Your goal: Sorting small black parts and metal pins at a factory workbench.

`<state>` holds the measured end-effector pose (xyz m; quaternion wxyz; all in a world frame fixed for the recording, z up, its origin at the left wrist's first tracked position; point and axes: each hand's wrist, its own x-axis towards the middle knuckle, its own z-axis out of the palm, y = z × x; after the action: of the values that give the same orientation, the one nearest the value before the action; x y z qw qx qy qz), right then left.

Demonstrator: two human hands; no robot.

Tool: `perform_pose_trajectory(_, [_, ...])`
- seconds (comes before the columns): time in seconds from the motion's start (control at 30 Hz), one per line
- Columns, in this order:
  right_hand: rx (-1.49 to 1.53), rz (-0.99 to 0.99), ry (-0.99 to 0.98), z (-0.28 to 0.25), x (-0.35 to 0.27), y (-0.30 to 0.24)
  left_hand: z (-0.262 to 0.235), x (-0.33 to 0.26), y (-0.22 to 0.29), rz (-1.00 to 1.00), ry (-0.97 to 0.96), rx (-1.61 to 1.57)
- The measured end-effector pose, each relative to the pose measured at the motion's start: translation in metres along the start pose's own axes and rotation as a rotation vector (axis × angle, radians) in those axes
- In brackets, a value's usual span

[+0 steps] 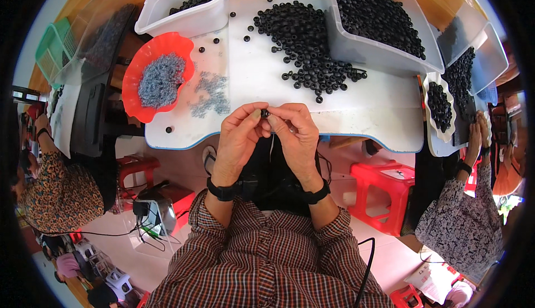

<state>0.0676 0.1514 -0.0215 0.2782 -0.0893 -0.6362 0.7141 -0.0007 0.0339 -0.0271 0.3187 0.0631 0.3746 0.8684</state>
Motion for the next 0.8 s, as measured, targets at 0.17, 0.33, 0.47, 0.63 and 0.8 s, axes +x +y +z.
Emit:
perform_pose_trajectory(0.17, [0.02,0.032,-0.008,0.0,0.0,-0.002,0.003,-0.002,0.001,0.007,0.007,0.049])
perform_pose_trajectory(0.33, [-0.056,0.103,-0.093,-0.005,0.004,-0.003,-0.002,-0.007,0.002,0.009,0.034,0.114])
perform_pose_trajectory(0.47, [0.114,0.188,-0.168,-0.016,0.01,0.002,-0.011,-0.007,0.002,-0.029,-0.029,0.196])
perform_pose_trajectory(0.63, [0.18,0.374,-0.29,-0.021,0.018,-0.014,-0.015,-0.008,0.009,-0.067,-0.09,0.227])
perform_pose_trajectory(0.8, [-0.215,0.216,-0.174,-0.014,0.034,-0.018,-0.015,-0.007,0.004,-0.046,-0.045,0.092])
